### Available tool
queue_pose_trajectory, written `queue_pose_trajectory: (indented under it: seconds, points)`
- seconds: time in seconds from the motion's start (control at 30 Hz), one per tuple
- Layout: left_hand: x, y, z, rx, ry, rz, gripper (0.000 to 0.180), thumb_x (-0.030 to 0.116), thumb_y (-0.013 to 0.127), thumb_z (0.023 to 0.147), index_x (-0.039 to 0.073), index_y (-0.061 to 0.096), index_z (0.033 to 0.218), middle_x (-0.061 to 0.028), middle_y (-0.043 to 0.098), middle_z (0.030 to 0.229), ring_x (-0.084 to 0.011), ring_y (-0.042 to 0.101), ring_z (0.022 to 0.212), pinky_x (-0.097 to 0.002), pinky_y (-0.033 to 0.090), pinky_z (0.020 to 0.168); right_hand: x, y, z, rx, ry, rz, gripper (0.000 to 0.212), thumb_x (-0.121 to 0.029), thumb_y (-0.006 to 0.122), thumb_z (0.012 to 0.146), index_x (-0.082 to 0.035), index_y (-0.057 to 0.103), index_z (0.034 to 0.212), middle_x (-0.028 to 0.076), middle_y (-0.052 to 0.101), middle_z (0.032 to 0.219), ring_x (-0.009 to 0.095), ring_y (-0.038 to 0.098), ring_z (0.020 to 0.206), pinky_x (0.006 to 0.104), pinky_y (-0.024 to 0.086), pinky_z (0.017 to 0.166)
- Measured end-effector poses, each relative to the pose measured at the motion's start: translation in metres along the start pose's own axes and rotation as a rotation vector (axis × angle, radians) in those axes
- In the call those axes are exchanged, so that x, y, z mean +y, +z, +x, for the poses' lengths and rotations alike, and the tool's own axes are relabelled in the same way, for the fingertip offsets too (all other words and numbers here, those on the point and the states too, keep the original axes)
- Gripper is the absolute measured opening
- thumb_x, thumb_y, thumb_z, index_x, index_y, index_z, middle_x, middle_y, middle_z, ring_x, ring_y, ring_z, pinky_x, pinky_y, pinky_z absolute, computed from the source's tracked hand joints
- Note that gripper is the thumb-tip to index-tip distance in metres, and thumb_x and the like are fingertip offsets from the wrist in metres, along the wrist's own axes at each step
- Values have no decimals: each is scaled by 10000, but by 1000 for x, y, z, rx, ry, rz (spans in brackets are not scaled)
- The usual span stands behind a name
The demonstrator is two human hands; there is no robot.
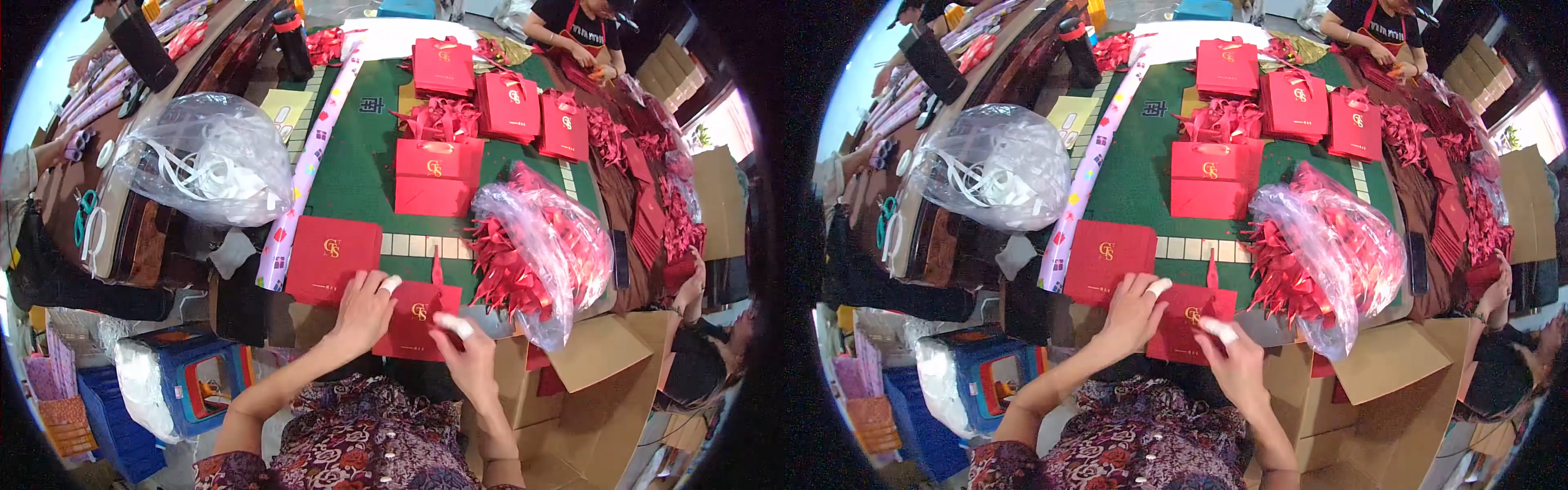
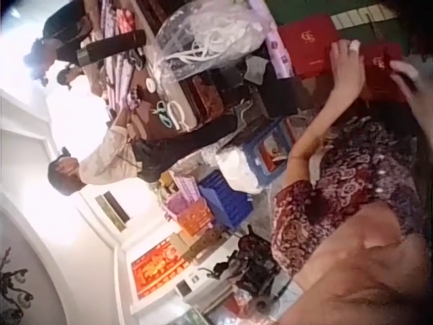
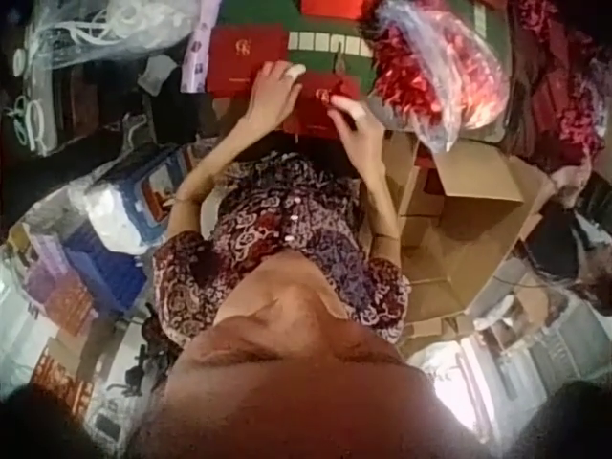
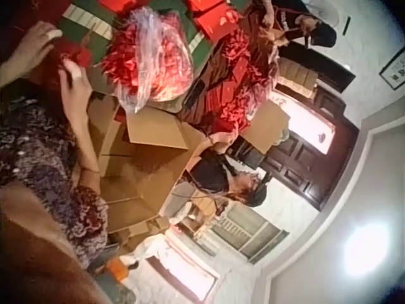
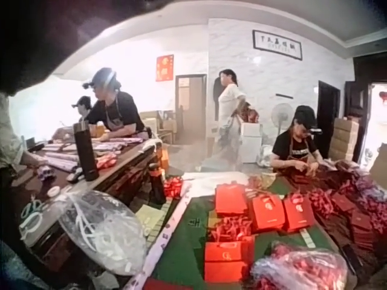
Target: The person attaches ribbon handles to small gift bags by threading the ribbons through the slots on each bag and securing them by hand.
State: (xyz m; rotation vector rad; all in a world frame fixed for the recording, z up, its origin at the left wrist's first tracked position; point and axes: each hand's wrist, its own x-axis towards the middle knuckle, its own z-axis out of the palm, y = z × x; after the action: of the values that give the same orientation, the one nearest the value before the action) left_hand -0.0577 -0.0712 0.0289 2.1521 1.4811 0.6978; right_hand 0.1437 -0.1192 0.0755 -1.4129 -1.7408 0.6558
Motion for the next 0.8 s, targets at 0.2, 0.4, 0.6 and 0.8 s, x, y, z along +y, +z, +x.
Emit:
queue_pose_trajectory:
  seconds: [0.2, 0.4, 0.6, 0.8]
  points:
    - [-13, 17, 14, -14, 127, 348, 299, 112, 616, 828, -7, 651, 1100, -127, 589, 1078, -301, 512, 1067, -424, 423, 889, 32, 56, 11, 9, 156, -24, 146, -9, 717, 851, 4, 672, 989, 163, 702, 920, 307, 705, 837, 358, 547, 735]
    - [-12, 17, 12, -11, 170, 288, 328, 134, 703, 798, 17, 665, 1102, -101, 593, 1093, -286, 521, 1057, -428, 402, 907, 46, 66, 13, 58, 156, -52, 110, -87, 705, 878, -19, 674, 958, 161, 694, 913, 339, 692, 800, 397, 544, 689]
    - [-4, 20, 7, -55, 116, 37, 253, 81, 679, 826, 8, 631, 1064, -139, 557, 1028, -354, 585, 940, -440, 506, 773, 41, 61, 14, 71, 194, -56, 96, -71, 713, 865, -3, 698, 932, 156, 720, 872, 264, 724, 791, 340, 552, 709]
    - [1, 21, 6, -38, 87, -88, 211, 57, 650, 864, 32, 608, 1069, -160, 544, 1021, -390, 623, 822, -461, 543, 642, 33, 57, 13, 55, 284, -49, 132, -80, 734, 809, -3, 693, 908, 159, 725, 861, 249, 728, 788, 339, 557, 723]
